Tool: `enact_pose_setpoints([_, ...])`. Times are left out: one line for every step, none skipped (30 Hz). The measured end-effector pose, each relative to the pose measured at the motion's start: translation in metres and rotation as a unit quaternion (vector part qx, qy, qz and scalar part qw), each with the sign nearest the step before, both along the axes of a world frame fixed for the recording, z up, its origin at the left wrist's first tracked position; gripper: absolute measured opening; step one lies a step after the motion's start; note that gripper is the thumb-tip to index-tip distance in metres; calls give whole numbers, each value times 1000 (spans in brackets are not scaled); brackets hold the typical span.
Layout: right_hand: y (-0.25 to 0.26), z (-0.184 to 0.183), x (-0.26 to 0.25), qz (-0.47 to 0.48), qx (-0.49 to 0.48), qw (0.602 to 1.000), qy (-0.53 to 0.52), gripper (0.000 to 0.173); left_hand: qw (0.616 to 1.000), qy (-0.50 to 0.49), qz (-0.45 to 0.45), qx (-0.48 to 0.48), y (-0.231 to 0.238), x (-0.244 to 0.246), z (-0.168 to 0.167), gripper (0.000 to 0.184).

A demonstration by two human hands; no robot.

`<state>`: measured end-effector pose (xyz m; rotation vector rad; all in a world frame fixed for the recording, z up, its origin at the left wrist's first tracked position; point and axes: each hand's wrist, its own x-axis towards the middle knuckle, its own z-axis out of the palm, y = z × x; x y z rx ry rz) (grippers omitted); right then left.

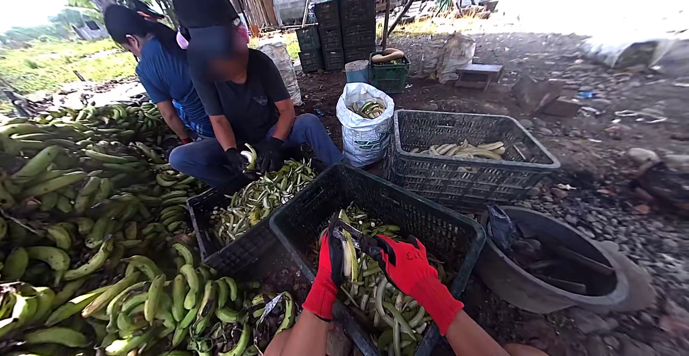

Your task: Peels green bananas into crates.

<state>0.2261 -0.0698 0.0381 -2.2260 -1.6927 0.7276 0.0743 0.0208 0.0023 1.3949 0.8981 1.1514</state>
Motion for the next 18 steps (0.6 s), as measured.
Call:
enact_pose_setpoints([0, -1, -1, -1, 0, 1000, 2, 49, 1000, 16, 12, 7, -1, 1, 1, 40])
enact_pose_setpoints([2, -2, -1, -4, 3, 1000, 4, 49, 999, 33, 21, 19, -3, 1, 3, 41])
enact_pose_setpoints([3, -3, -2, -10, 8, 1000, 5, 49, 998, 50, 31, 33, -5, 2, 6, 42])
enact_pose_setpoints([5, -4, -1, -16, 13, 1000, 8, 49, 997, 58, 36, 38, -7, 3, 8, 42])
enact_pose_setpoints([7, -4, 0, -20, 17, 1000, 9, 48, 997, 60, 39, 40, -8, 4, 9, 42])
enact_pose_setpoints([9, -4, 0, -22, 19, 1000, 12, 48, 997, 56, 38, 43, -8, 3, 8, 42])
enact_pose_setpoints([10, -3, 1, -23, 19, 999, 15, 48, 997, 50, 34, 47, -8, 3, 7, 42])
enact_pose_setpoints([11, -5, 2, -28, 20, 999, 20, 48, 998, 46, 25, 46, -8, 3, 6, 42])
enact_pose_setpoints([12, -7, 4, -37, 25, 999, 27, 48, 998, 44, 9, 41, -10, 3, 6, 44])
enact_pose_setpoints([14, -8, 6, -49, 30, 998, 39, 48, 998, 48, -11, 39, -12, 3, 6, 46])
enact_pose_setpoints([16, -8, 9, -61, 35, 996, 55, 48, 997, 53, -39, 35, -14, 4, 8, 49])
enact_pose_setpoints([18, -8, 12, -71, 43, 994, 75, 48, 996, 57, -63, 35, -18, 5, 8, 51])
enact_pose_setpoints([20, -9, 16, -74, 48, 991, 100, 49, 994, 59, -81, 40, -20, 6, 9, 53])
enact_pose_setpoints([22, -11, 19, -73, 55, 988, 124, 49, 993, 59, -89, 43, -21, 7, 8, 53])
enact_pose_setpoints([24, -13, 21, -71, 62, 985, 145, 49, 993, 55, -91, 47, -19, 7, 8, 52])
enact_pose_setpoints([25, -15, 22, -69, 66, 983, 158, 49, 993, 50, -94, 49, -18, 7, 8, 51])
enact_pose_setpoints([26, -16, 23, -69, 63, 982, 162, 49, 993, 45, -100, 50, -16, 6, 8, 51])
enact_pose_setpoints([27, -17, 23, -71, 58, 983, 159, 49, 993, 35, -105, 49, -15, 4, 8, 50])
